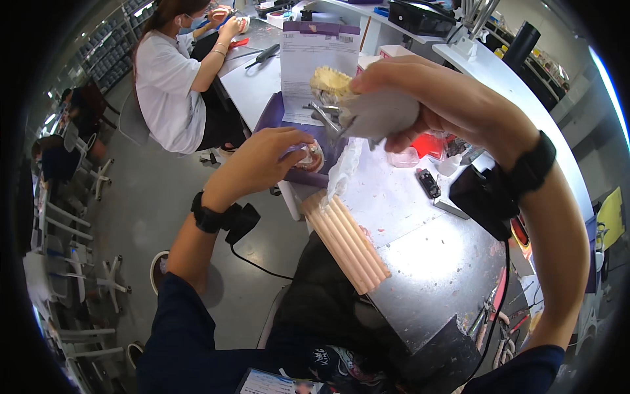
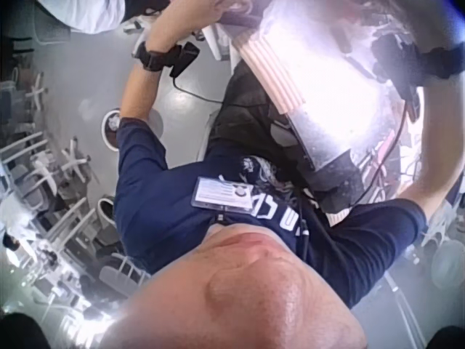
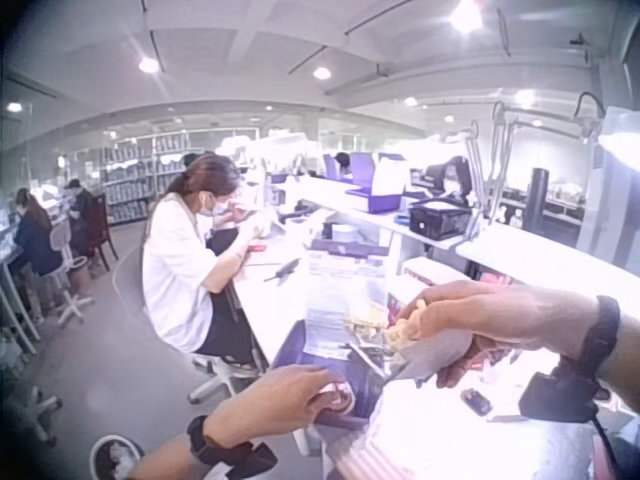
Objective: Finishing and inspecting a dental model using hand tools and recording data on a paper form.
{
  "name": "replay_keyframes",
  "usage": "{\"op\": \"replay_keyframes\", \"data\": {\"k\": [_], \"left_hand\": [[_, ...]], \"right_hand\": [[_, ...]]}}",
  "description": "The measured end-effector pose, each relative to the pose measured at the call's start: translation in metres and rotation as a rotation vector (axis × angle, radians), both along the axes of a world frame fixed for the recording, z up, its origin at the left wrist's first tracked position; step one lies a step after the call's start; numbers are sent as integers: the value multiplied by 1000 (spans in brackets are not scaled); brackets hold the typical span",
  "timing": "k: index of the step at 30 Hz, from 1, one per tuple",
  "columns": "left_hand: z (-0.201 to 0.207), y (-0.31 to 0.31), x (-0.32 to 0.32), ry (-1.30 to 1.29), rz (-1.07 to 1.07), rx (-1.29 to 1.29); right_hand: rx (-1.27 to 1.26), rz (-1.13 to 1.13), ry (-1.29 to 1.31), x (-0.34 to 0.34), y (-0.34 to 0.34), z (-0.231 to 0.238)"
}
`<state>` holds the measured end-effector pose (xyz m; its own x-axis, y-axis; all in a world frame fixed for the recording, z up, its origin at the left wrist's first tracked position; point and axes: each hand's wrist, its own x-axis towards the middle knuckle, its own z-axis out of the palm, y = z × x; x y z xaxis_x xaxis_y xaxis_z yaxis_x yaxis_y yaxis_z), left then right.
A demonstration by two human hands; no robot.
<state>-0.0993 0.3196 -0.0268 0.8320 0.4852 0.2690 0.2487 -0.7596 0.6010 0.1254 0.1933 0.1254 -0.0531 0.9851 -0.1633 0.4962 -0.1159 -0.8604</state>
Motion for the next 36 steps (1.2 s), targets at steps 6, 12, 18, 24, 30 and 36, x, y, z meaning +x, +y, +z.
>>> {"op": "replay_keyframes", "data": {"k": [6,12,18,24,30,36], "left_hand": [[2,-9,3,267,-90,93],[-12,42,9,205,-170,149],[-1,67,35,455,-414,140],[-1,68,42,526,-468,175],[13,73,16,250,-237,329],[75,-3,33,44,-382,-376]], "right_hand": [[-38,23,-57,0,17,-11],[45,11,114,23,-3,-22],[21,-155,-213,34,-61,-18],[-87,-35,-468,38,-109,-59],[74,62,-424,33,-140,-87],[125,68,-450,32,-157,-113]]}}
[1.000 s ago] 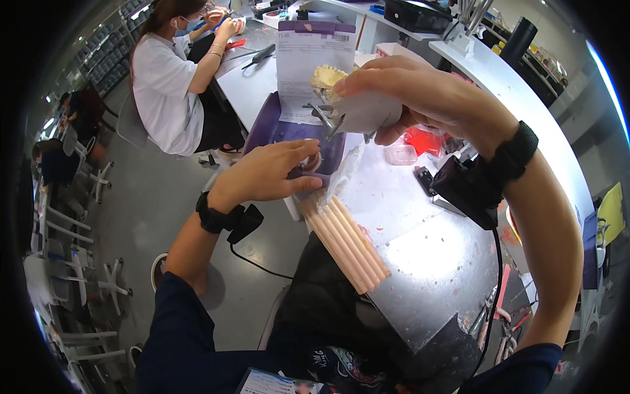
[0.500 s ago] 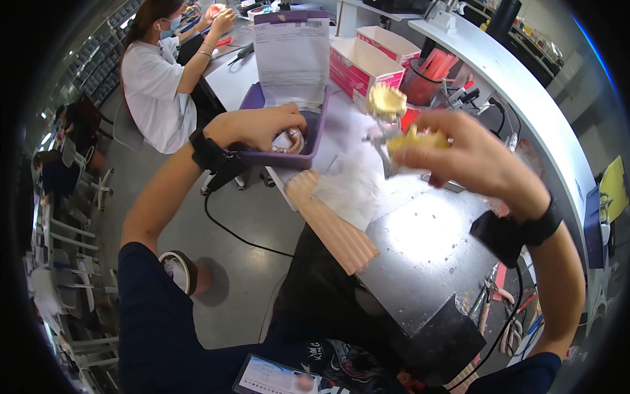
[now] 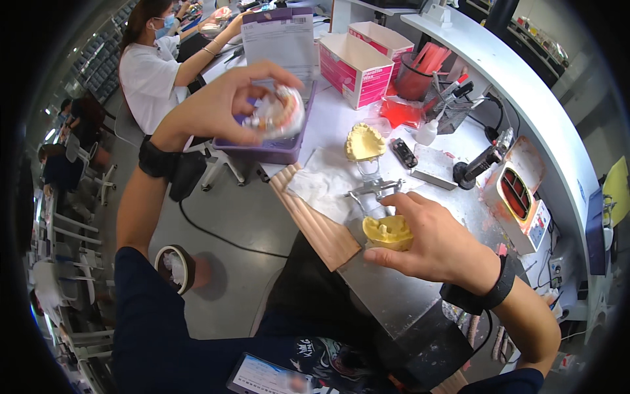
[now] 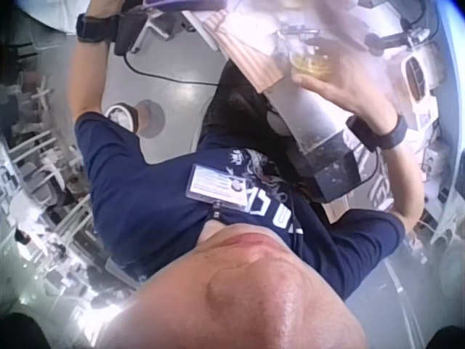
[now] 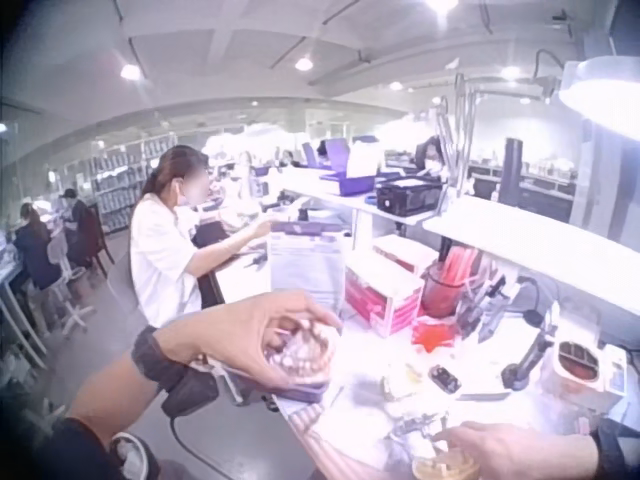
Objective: Finishing and inspecting a dental model using hand tools and recording data on a paper form.
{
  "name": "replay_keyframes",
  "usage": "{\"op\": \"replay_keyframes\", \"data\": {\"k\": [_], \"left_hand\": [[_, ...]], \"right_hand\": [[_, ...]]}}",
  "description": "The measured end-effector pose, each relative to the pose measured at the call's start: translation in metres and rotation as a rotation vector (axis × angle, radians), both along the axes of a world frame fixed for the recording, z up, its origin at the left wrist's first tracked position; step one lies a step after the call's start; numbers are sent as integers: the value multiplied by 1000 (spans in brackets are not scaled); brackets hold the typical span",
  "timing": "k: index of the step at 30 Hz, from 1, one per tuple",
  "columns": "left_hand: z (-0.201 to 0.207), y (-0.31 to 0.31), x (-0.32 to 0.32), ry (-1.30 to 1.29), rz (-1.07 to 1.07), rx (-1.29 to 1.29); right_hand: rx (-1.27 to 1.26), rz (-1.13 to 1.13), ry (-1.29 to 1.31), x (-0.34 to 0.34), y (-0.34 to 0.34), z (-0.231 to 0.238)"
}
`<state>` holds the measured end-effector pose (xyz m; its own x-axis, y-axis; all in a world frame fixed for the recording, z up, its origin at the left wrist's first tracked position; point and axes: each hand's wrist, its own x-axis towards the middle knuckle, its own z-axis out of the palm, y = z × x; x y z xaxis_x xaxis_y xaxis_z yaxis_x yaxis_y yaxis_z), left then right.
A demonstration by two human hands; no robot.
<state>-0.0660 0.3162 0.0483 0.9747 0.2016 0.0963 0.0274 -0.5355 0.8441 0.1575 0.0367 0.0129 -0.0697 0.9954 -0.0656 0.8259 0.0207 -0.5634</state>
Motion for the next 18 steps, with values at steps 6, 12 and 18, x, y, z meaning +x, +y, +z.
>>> {"op": "replay_keyframes", "data": {"k": [6,12,18], "left_hand": [[9,-74,50,147,-437,-120],[6,-114,73,-4,-552,-349],[7,-130,79,22,-624,-563]], "right_hand": [[603,96,-264,-23,-16,39],[822,141,-376,-16,-47,40],[839,-5,-483,-18,-69,52]]}}
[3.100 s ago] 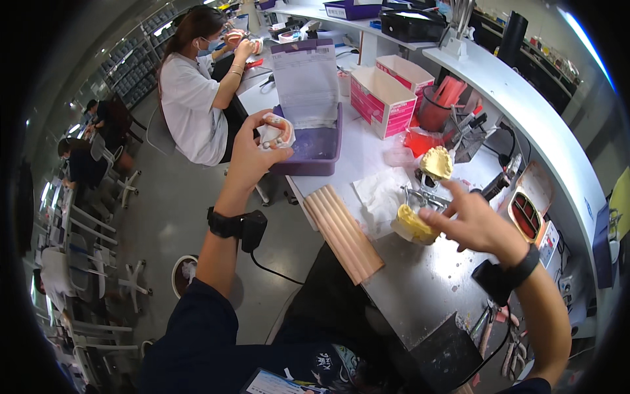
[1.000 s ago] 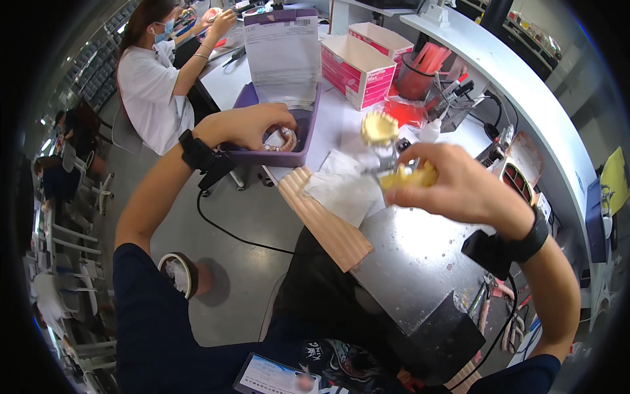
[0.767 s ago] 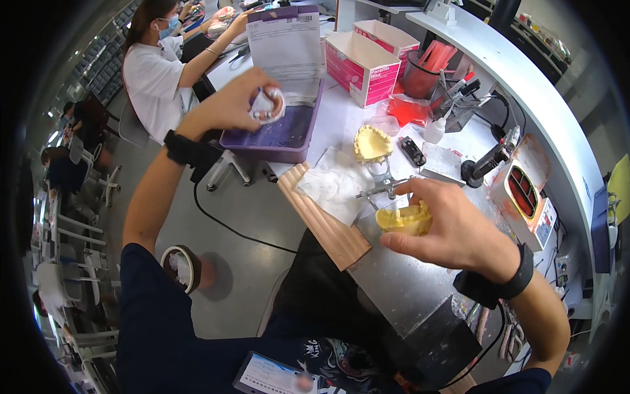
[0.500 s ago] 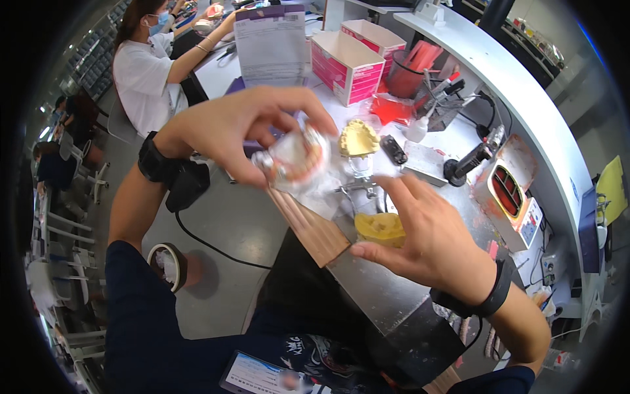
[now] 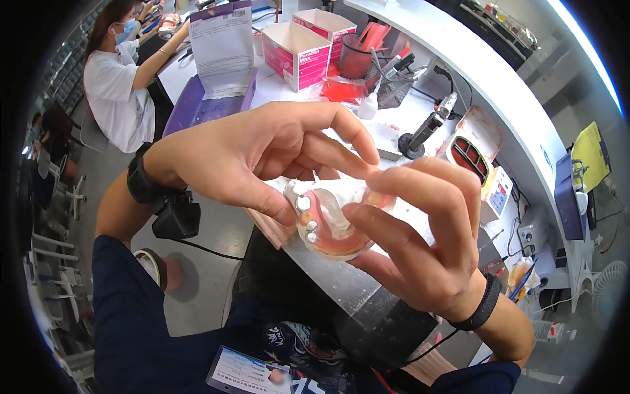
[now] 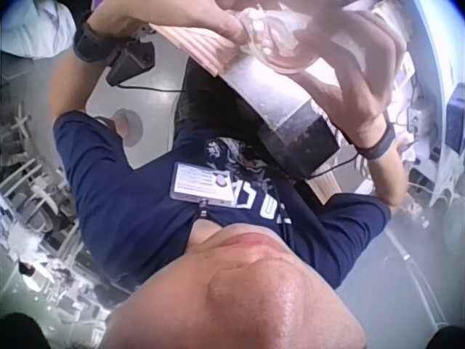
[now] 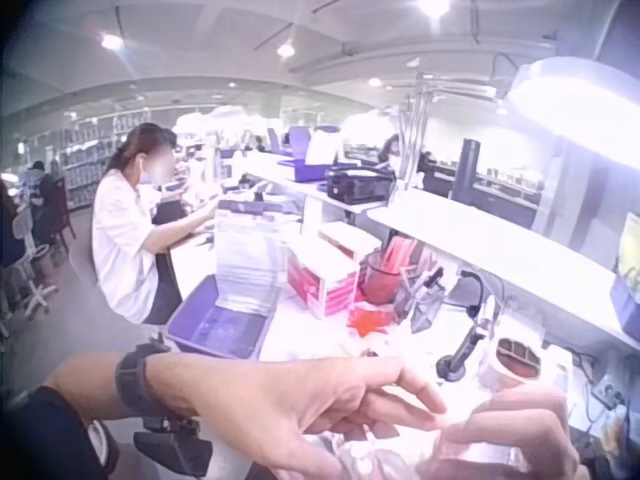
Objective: Finishing and inspecting a dental model using hand tools and recording data on a paper form.
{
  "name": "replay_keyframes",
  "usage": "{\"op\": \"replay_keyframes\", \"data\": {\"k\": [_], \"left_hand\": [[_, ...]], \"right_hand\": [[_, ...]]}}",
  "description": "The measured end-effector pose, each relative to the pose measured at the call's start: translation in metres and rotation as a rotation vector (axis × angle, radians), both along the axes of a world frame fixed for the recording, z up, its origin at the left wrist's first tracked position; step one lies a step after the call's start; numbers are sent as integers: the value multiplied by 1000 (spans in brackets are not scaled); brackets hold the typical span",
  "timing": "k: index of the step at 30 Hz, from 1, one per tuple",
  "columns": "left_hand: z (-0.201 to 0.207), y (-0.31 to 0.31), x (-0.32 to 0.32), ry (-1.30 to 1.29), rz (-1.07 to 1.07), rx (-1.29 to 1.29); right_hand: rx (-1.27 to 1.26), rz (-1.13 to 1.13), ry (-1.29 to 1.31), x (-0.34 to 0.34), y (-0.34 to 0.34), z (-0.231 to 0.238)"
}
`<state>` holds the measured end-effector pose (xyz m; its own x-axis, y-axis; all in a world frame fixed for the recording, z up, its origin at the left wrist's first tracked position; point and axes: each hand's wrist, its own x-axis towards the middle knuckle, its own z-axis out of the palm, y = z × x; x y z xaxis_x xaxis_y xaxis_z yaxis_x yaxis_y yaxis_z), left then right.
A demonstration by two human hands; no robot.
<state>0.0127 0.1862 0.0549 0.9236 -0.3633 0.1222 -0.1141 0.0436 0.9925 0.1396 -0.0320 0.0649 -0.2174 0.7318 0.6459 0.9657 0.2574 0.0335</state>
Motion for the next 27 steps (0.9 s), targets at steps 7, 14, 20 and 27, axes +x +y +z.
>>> {"op": "replay_keyframes", "data": {"k": [7,14,20,27], "left_hand": [[4,-14,3,65,-13,-55],[8,-22,2,74,-18,-46],[-3,-24,2,13,-54,-99],[-1,-28,-2,138,1,-131]], "right_hand": [[29,96,179,7,-6,-16],[57,64,120,9,-9,-16],[68,83,151,5,-10,-16],[11,121,288,5,-6,-17]]}}
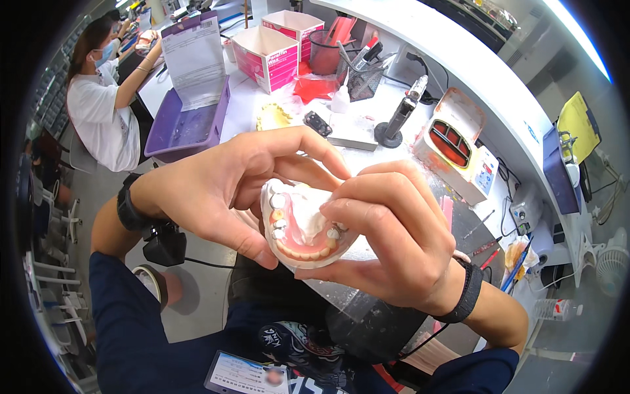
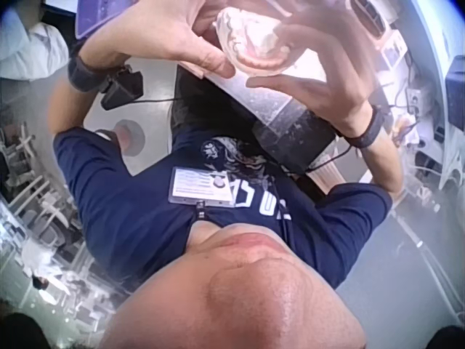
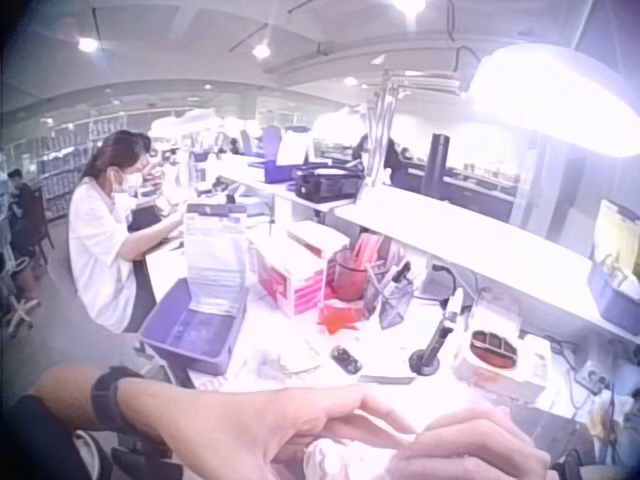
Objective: Finishing and inspecting a dental model using hand tools and recording data on a paper form.
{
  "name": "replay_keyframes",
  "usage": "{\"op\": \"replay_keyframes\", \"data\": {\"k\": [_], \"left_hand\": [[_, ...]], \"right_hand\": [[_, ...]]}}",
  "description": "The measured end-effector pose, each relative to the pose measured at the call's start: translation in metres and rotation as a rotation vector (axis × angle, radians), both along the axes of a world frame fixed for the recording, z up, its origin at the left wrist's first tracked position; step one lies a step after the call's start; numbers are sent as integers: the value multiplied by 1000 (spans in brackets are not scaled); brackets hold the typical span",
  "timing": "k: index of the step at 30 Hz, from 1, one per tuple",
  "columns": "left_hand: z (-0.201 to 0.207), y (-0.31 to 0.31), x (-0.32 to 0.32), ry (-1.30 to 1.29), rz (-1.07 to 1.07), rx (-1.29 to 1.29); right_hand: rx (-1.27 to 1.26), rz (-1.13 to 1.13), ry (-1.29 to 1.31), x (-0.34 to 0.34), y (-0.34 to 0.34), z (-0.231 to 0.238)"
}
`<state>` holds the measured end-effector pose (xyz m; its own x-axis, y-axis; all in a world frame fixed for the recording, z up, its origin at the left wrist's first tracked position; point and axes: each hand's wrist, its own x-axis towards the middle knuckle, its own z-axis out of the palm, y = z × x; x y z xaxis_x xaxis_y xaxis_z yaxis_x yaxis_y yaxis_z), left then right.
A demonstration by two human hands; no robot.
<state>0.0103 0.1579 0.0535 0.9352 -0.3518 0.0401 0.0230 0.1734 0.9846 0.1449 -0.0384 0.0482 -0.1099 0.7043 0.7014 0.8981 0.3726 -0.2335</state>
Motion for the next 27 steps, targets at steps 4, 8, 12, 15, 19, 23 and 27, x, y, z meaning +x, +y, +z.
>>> {"op": "replay_keyframes", "data": {"k": [4,8,12,15,19,23,27], "left_hand": [[-1,-1,-4,41,-8,-27],[-4,-5,-7,24,17,-60],[-2,-8,-10,51,31,-60],[-4,-8,-10,40,34,-66],[-4,-9,-12,49,42,-70],[-4,-11,-11,0,62,-37],[-8,-12,-11,-105,89,44]], "right_hand": [[-18,32,63,1,1,-2],[-17,52,87,2,0,-2],[-42,59,106,1,-1,-1],[-52,56,109,2,-2,-1],[-47,71,134,1,-2,-2],[16,104,117,1,-7,-6],[32,159,213,0,-8,-13]]}}
